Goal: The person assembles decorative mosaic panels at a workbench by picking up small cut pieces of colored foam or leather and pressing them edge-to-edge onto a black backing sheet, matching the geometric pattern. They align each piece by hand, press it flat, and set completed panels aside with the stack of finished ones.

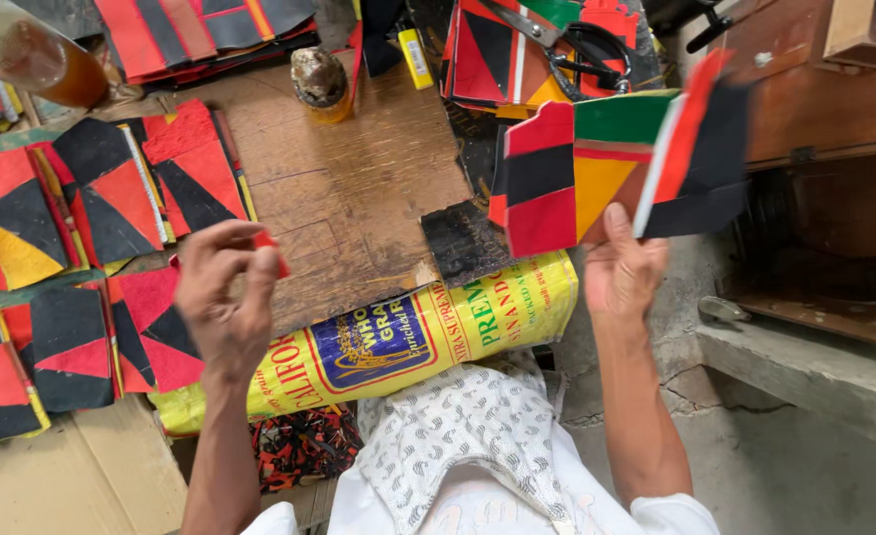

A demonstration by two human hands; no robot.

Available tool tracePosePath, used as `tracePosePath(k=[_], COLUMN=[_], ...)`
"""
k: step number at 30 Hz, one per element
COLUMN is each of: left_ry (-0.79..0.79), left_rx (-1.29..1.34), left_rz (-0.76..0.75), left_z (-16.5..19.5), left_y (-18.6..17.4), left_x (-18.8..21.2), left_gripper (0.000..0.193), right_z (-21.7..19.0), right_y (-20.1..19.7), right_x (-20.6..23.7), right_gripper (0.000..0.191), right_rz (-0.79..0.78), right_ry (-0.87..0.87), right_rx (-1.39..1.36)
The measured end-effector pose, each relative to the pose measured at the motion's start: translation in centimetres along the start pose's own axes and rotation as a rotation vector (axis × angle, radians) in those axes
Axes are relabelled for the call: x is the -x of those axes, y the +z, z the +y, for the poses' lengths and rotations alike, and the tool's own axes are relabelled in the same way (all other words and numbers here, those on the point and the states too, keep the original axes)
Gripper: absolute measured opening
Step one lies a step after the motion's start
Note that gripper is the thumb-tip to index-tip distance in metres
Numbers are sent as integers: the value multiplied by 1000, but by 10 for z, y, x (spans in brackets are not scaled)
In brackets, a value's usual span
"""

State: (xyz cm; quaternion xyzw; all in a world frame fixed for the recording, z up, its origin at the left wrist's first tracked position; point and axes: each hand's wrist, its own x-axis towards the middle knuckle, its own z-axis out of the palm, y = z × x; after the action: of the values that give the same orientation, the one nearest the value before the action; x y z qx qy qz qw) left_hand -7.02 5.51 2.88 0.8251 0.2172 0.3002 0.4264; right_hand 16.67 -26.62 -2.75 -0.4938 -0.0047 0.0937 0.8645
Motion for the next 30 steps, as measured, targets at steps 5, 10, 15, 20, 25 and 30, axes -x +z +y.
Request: tracePosePath(k=[5, 10, 15, 20, 25, 30], left_ry=[-62, -121, -331, -303, -288, -418], left_rx=[34, 31, 25, -41, -90, -19], left_rz=[-172, -230, -284, -260, -208, -290], left_z=[-25, -26, -40, -58, -58, -35], left_y=[32, 42, 51, 69, 111, 159], left_x=[6, 5, 2, 2, -18, -63], left_gripper=[21, 22, 21, 22, 22, 28], right_z=[32, 31, 18, 4, 32, 73], right_y=[-31, -37, -50, -79, -59, 15], right_x=[0, 3, 0, 45, 88, 61], right_gripper=[51, 48, 35, 22, 13, 27], right_rz=[45, 26, 50, -34, -376, -533], right_ry=[325, 370, 515, 756, 484, 311], right_rx=[-26, -40, -80, 72, 639, 580])
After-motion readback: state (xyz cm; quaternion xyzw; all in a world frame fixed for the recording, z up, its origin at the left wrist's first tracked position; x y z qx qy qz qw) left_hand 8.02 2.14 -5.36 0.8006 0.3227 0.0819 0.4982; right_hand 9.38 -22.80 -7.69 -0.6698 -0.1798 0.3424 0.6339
